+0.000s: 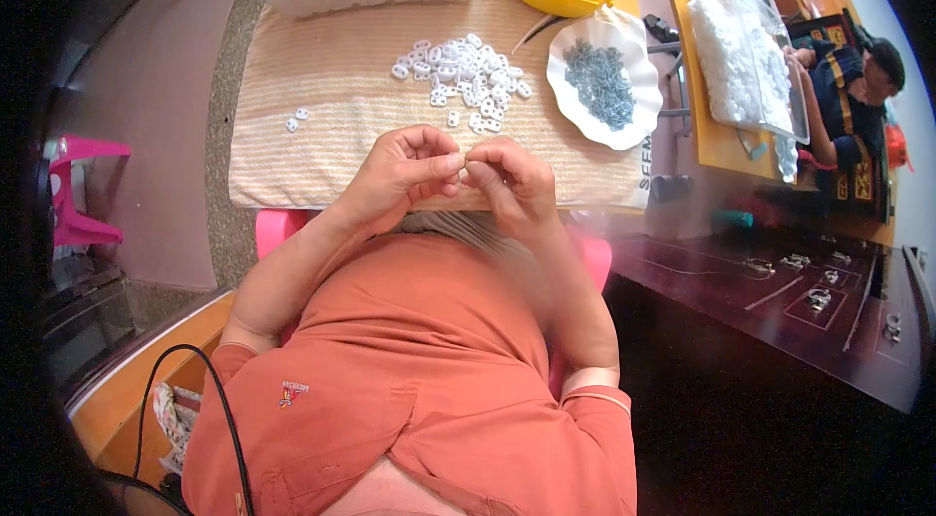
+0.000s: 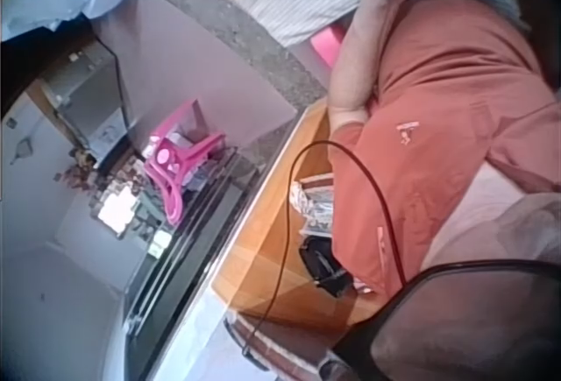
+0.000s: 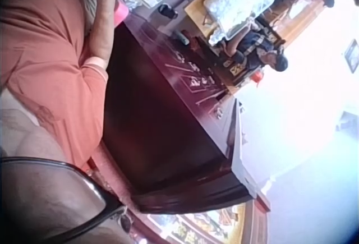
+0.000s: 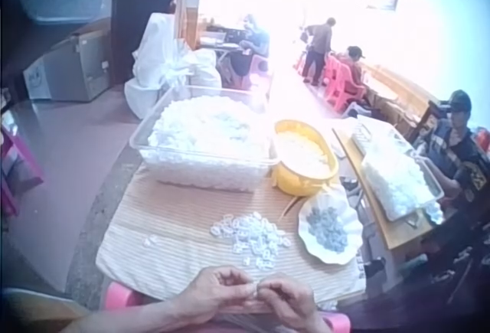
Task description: Sort and inspect small white plastic hardware components at a workbench.
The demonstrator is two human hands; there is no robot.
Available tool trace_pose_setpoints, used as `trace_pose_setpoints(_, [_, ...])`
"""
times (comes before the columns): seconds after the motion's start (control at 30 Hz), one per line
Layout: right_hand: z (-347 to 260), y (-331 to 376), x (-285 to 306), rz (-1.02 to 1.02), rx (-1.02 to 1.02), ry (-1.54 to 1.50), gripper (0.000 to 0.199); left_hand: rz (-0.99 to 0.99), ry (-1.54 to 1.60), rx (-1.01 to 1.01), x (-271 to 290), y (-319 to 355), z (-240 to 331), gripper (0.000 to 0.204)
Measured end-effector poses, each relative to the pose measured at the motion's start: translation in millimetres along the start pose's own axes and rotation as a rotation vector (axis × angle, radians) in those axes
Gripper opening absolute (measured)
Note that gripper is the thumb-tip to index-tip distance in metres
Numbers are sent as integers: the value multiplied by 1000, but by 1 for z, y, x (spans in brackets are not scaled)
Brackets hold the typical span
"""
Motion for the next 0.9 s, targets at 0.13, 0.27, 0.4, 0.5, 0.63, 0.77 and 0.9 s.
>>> trace_pose_setpoints(0.13, [19, 3, 9, 95, -88, -25, 8, 41, 6, -11, 8, -5, -4, 15])
trace_pose_setpoints(0.27, [32, 4, 13, 141, -202, -26, 11, 77, 17, -30, 13, -7, -5, 15])
trace_pose_setpoints(0.4, [30, 0, 13, 130, -239, -30, 11, 121, 60, -19, 16, -7, -5, 14])
trace_pose_setpoints(0.5, [29, -1, 13, 120, -234, 23, 10, 118, 84, -18, 16, -6, -5, 16])
trace_pose_setpoints(0.63, [31, 0, 14, 122, -218, -1, 9, 115, 62, -15, 15, -5, -5, 18])
trace_pose_setpoints(0.77, [34, 1, 12, 38, -238, 40, 12, 131, 21, -1, 15, -5, -6, 19])
trace_pose_setpoints(0.9, [29, 1, 12, 105, -170, -7, 7, 128, 12, -1, 13, -4, -6, 19])
Point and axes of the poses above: each hand's wrist, its own y-axis away from the middle knuckle, its own x-axis out of the back of the hand, z = x × y, the point moved 9 cm from there along -y, towards the middle knuckle, and after that the axes turned 11 degrees about -y, right-handed, at the moved point
